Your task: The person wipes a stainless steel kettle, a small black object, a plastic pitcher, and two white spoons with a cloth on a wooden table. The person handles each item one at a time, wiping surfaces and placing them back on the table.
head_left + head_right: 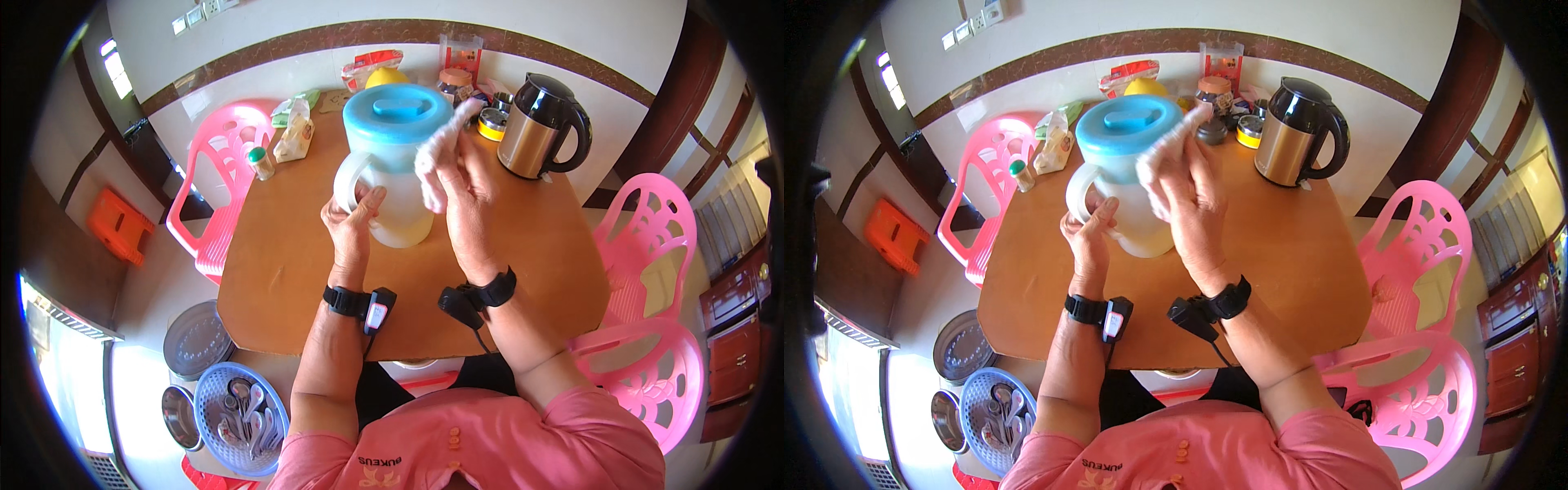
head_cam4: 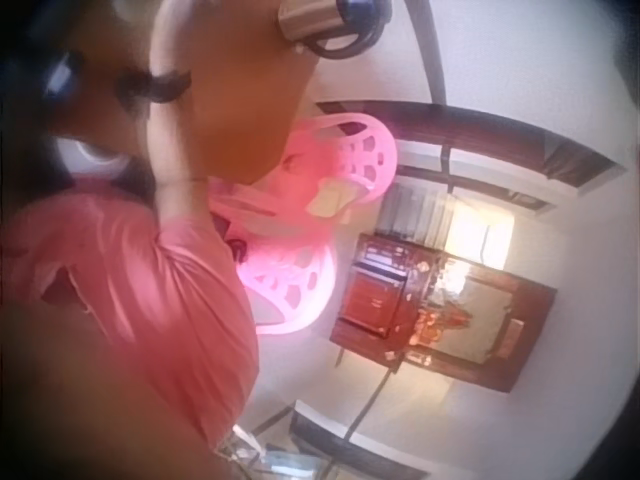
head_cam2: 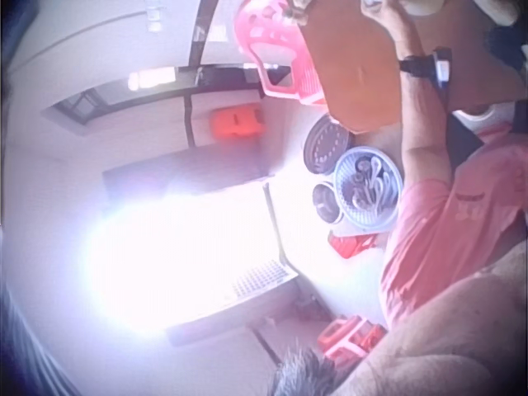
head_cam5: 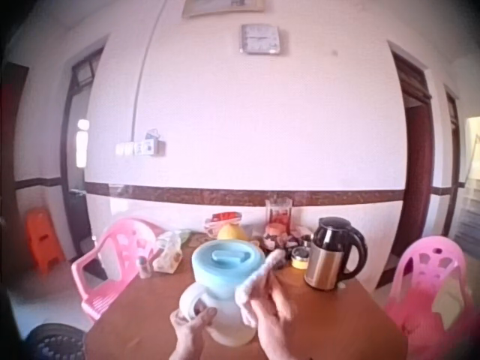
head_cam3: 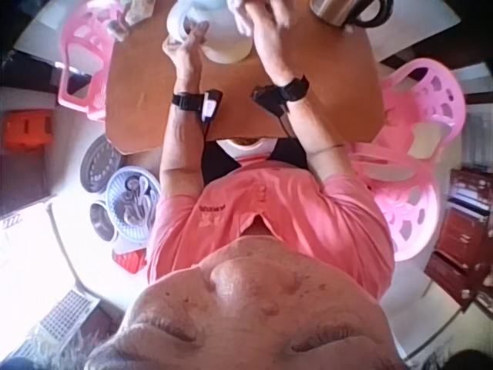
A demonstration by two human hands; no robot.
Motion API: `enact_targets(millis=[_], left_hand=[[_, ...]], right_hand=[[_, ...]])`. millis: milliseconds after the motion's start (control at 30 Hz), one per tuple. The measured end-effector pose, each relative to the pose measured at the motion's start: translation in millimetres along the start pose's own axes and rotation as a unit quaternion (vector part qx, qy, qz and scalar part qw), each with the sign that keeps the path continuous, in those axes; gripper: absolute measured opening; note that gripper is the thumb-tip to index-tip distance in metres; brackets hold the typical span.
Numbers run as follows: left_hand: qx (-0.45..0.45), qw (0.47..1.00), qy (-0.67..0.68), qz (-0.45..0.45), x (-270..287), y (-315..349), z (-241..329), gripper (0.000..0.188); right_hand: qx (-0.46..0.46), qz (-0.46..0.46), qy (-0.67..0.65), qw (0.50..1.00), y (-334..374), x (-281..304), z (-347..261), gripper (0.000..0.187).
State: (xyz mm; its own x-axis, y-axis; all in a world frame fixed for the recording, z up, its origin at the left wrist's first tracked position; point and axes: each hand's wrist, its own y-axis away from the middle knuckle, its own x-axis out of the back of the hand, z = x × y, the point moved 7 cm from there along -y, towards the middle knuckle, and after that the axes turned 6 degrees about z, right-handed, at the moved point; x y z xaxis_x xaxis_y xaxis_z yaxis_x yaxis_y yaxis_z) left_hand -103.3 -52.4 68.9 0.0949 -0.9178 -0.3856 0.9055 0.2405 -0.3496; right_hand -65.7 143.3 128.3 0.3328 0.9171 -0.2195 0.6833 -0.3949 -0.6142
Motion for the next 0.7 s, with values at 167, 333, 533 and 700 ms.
enact_targets(millis=[167, 333, 533, 700], left_hand=[[-0.037, 0.996, 0.042, -0.067, -4, -1, 5, 0.029], [-0.04, 0.99, 0.078, -0.111, -14, 3, 0, 0.046], [-0.032, 0.991, 0.039, -0.126, -16, 0, -13, 0.04], [-0.001, 0.994, 0.014, -0.106, -19, 3, -21, 0.024]], right_hand=[[0.327, 0.045, 0.252, 0.91, 13, -26, -61, 0.053], [0.297, 0.055, 0.283, 0.91, 21, -18, -35, 0.046], [0.139, -0.016, 0.368, 0.919, 39, -2, 25, 0.027], [-0.144, -0.138, 0.161, 0.967, 39, 4, 79, 0.018]])
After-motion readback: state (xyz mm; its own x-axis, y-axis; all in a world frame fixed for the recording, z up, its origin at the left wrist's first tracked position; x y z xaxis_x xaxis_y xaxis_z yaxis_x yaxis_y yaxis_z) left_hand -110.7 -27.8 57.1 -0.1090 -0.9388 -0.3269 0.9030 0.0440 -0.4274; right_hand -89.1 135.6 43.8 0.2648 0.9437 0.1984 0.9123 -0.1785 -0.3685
